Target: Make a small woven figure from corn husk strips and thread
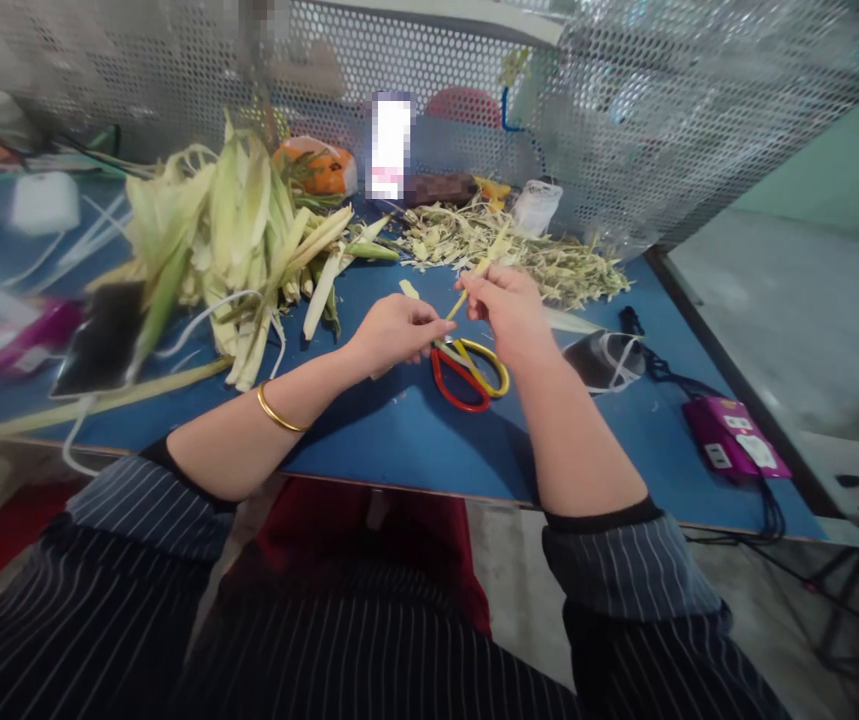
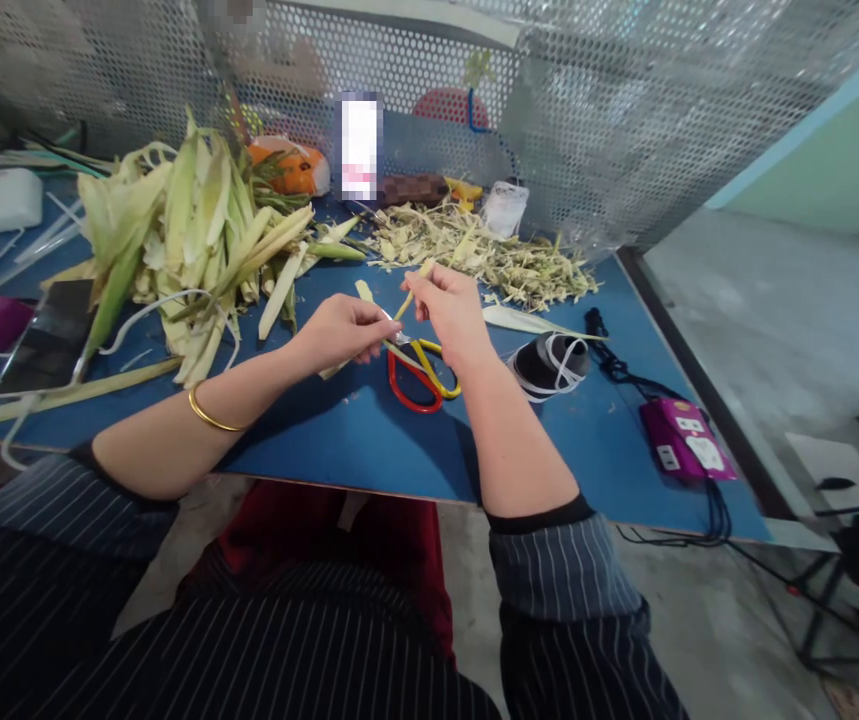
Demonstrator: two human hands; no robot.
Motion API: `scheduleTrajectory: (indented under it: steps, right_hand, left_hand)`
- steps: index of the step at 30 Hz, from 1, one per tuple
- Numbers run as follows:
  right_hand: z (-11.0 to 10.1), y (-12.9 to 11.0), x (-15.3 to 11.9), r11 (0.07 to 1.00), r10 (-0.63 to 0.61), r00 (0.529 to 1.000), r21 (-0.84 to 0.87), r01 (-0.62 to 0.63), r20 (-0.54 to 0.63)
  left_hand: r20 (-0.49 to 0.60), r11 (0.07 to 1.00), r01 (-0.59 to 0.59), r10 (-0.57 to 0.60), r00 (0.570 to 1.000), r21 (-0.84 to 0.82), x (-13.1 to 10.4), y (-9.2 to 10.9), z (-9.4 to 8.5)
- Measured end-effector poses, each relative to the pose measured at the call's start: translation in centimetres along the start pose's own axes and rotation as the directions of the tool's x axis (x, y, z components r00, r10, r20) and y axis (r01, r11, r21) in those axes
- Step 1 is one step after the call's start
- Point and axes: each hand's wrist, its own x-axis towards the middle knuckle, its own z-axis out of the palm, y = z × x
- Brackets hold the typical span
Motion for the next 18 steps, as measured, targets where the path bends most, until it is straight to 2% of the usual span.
scheduleTrajectory:
  steps: [2, 3, 5, 7, 9, 11, 13, 15, 18]
  right_hand:
    - [0.7, -0.2, -0.7, 0.978, -0.117, 0.993, -0.176, 0.109, -0.033]
    - [1.0, -0.2, -1.1, 0.932, -0.218, 0.975, -0.304, 0.197, -0.034]
    - [1.7, -0.4, -2.1, 0.726, -0.454, 0.890, -0.560, 0.399, 0.045]
    - [2.4, -0.4, -2.9, 0.475, -0.592, 0.781, -0.696, 0.538, 0.200]
    - [2.8, -0.4, -3.5, 0.333, -0.645, 0.712, -0.736, 0.589, 0.278]
    - [3.2, -0.1, -3.8, 0.317, -0.680, 0.692, -0.754, 0.575, 0.242]
    - [3.4, 0.2, -3.8, 0.363, -0.699, 0.697, -0.760, 0.539, 0.160]
    - [3.5, 0.6, -3.7, 0.408, -0.692, 0.714, -0.757, 0.510, 0.109]
    - [3.9, 1.0, -3.7, 0.400, -0.668, 0.731, -0.764, 0.507, 0.135]
  left_hand:
    - [-0.069, 0.977, -0.053, 0.069, 0.995, 0.205, 0.0, -0.2, 0.2]
    - [-0.114, 0.957, -0.062, 0.098, 0.989, 0.283, 0.1, -0.3, 0.1]
    - [-0.192, 0.952, -0.027, 0.089, 0.977, 0.304, 0.4, -0.7, -0.2]
    - [-0.196, 0.992, 0.051, -0.028, 0.980, 0.114, 0.8, -1.0, -0.7]
    - [-0.170, 0.982, 0.106, -0.133, 0.976, -0.159, 1.1, -1.0, -1.2]
    - [-0.133, 0.917, 0.128, -0.190, 0.973, -0.377, 1.1, -0.6, -1.5]
    - [-0.113, 0.853, 0.134, -0.219, 0.969, -0.505, 0.9, -0.2, -1.6]
    - [-0.142, 0.816, 0.106, -0.224, 0.964, -0.568, 0.8, 0.0, -1.3]
    - [-0.221, 0.793, 0.031, -0.207, 0.953, -0.609, 0.8, -0.2, -0.7]
